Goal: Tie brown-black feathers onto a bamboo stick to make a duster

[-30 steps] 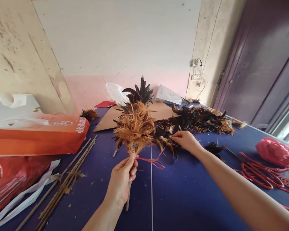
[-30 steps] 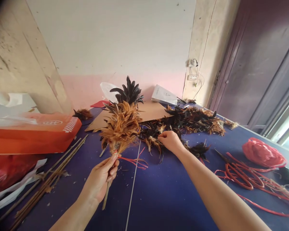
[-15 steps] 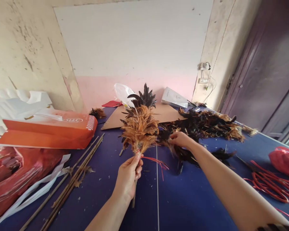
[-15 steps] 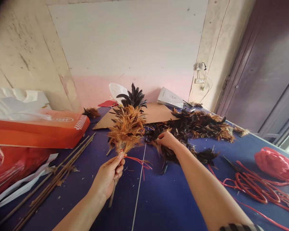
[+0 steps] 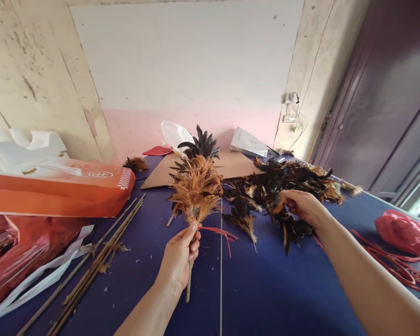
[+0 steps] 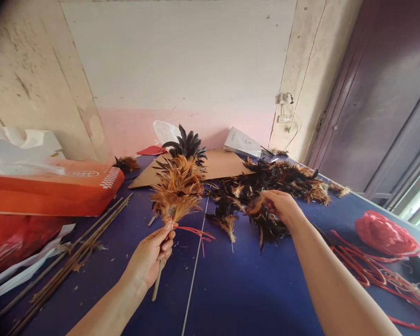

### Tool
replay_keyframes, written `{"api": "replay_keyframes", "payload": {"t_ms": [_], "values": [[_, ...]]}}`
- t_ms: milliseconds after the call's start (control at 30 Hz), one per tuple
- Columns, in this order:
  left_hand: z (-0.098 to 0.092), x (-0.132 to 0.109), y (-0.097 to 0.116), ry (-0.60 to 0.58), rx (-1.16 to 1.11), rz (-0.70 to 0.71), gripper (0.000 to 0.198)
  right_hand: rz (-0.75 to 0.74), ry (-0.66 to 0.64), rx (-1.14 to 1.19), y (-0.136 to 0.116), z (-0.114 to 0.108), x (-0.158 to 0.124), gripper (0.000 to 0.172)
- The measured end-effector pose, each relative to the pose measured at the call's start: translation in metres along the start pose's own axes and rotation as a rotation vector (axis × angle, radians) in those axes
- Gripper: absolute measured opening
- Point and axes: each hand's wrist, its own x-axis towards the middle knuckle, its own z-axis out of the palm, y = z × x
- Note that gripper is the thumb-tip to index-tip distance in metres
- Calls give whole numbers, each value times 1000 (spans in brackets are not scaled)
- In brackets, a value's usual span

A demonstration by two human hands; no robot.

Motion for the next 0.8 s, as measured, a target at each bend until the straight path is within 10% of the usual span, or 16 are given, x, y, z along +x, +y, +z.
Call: {"api": "replay_keyframes", "payload": {"t_ms": [167,333,567,800], "values": [[-1,1,0,18,6,-15,24,-184,155,-404,-9,19,-15,24],[-1,0,0,13,-4,-9,23,-260,-274,-815,-23,67,-53,21],[-2,2,2,29,-31,19,26,-319,-489,-775,-9,86,-77,11],[-4,3,2,35,-28,45,26,-282,-176,-668,-14,78,-15,20]]}}
